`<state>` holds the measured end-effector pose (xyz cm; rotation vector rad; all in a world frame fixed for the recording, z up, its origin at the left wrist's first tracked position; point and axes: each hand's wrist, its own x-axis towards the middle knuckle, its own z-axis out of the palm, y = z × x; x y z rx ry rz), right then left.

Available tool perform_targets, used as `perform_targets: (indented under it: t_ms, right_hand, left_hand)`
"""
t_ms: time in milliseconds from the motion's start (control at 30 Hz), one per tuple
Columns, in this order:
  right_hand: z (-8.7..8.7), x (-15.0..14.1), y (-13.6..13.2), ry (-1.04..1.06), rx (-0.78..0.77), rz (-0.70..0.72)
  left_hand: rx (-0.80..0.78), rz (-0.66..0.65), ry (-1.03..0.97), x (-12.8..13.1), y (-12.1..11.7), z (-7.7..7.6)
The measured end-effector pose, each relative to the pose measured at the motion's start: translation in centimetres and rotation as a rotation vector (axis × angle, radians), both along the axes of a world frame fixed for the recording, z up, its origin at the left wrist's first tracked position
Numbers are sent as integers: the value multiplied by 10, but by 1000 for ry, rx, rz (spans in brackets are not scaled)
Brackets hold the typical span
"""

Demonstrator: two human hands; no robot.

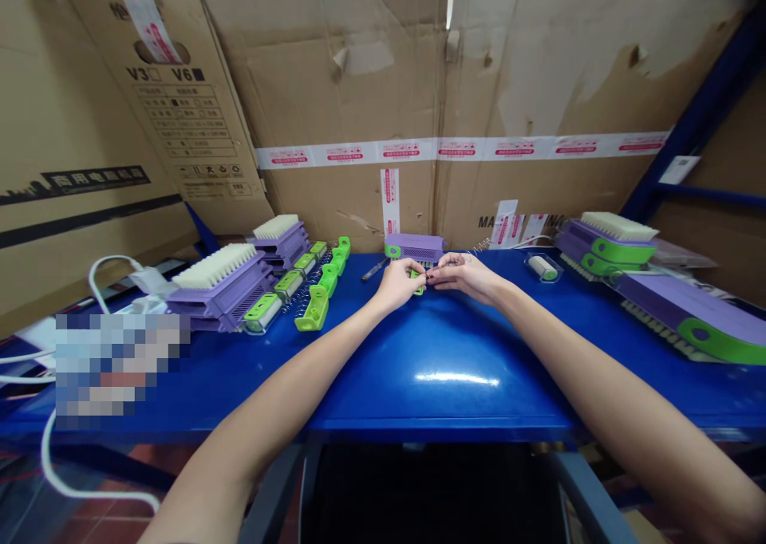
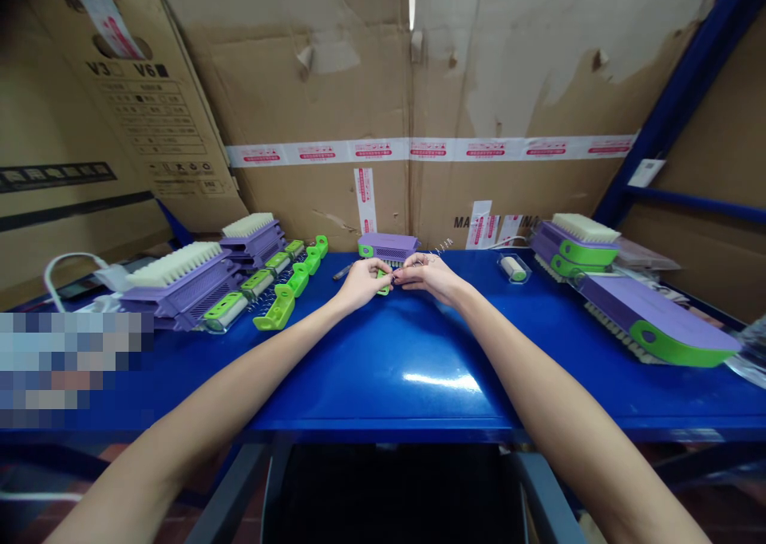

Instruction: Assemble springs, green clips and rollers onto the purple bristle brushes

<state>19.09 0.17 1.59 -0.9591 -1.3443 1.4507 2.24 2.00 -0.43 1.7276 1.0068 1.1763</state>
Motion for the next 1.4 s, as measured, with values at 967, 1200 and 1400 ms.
perform_targets:
  t_ms: [967,1200,1400]
  right_hand:
    - [-8,-12,7,-198,429,-188]
    - [-6,-6,8,-128,362,-184]
    - [-8,-6,8,-149,420,-118]
  left_hand:
    - [-14,-38,-117,-5,2,0]
    - [-139,-115,-276,-6,0,2]
    - [-173,-64,-274,-5,-2,3]
